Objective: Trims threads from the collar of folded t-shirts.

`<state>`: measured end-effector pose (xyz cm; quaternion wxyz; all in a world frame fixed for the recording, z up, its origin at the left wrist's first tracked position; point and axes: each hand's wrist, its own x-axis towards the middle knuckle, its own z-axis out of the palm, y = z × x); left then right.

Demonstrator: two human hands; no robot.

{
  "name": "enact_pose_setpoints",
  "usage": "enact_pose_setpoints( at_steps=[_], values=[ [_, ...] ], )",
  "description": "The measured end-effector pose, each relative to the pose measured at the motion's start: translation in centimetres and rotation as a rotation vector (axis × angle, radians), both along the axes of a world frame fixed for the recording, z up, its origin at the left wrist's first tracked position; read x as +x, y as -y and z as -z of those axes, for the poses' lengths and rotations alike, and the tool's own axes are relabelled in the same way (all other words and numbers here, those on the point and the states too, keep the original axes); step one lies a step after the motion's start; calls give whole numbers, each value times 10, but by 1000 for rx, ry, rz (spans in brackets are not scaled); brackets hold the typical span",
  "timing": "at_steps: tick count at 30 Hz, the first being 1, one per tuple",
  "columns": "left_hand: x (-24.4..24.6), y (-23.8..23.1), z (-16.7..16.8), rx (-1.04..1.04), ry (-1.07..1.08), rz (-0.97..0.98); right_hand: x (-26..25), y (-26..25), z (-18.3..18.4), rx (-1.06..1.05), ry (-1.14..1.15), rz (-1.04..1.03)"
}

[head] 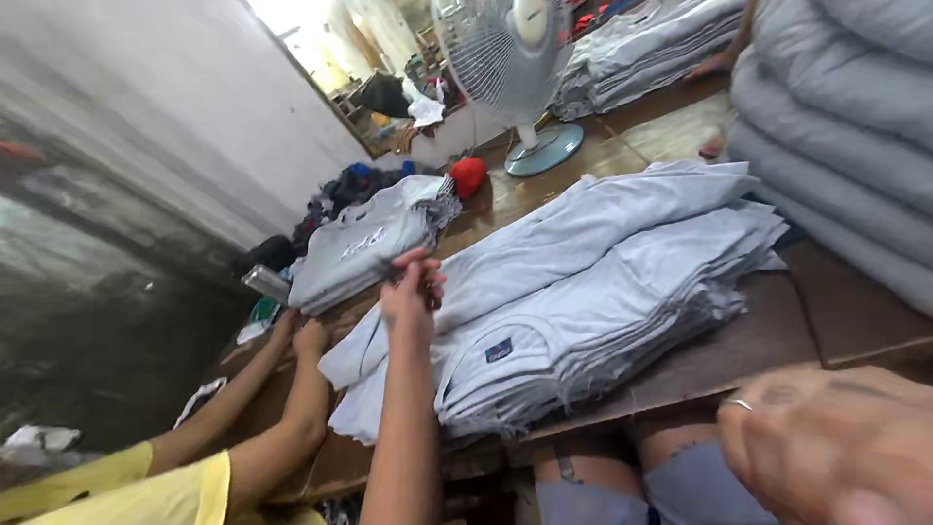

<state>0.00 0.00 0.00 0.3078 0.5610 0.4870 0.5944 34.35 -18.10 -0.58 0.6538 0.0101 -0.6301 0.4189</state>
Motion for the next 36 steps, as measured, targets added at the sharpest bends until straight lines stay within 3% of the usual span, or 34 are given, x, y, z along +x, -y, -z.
enact_pose_setpoints(
  at_steps=[2,5,7,9,10,12,15,27,30,33,36],
  values=[
    [27,54,-9,149,-129,128,14,-10,34,4,100,200],
    [70,117,2,5,-593,254,22,-28,58,-23,118,301],
    [84,137,25,-53,-444,549,18,-36,59,-7,138,392],
    [89,145,45,-63,-15,805,8,-42,58,51,230,508],
    [91,146,49,-73,174,826,0,-46,58,92,301,567],
    [93,151,51,-126,383,744,-18,-54,58,184,437,675],
    [98,164,53,-214,437,664,-46,-71,67,271,637,782],
    [98,171,70,-228,370,877,-71,-75,77,295,582,921],
    [88,167,75,-162,328,848,-70,-63,81,216,542,829],
    [71,156,68,-113,146,787,-64,-59,88,236,541,755],
    [55,150,54,55,-344,597,-56,-51,89,293,604,726]
  ],
)
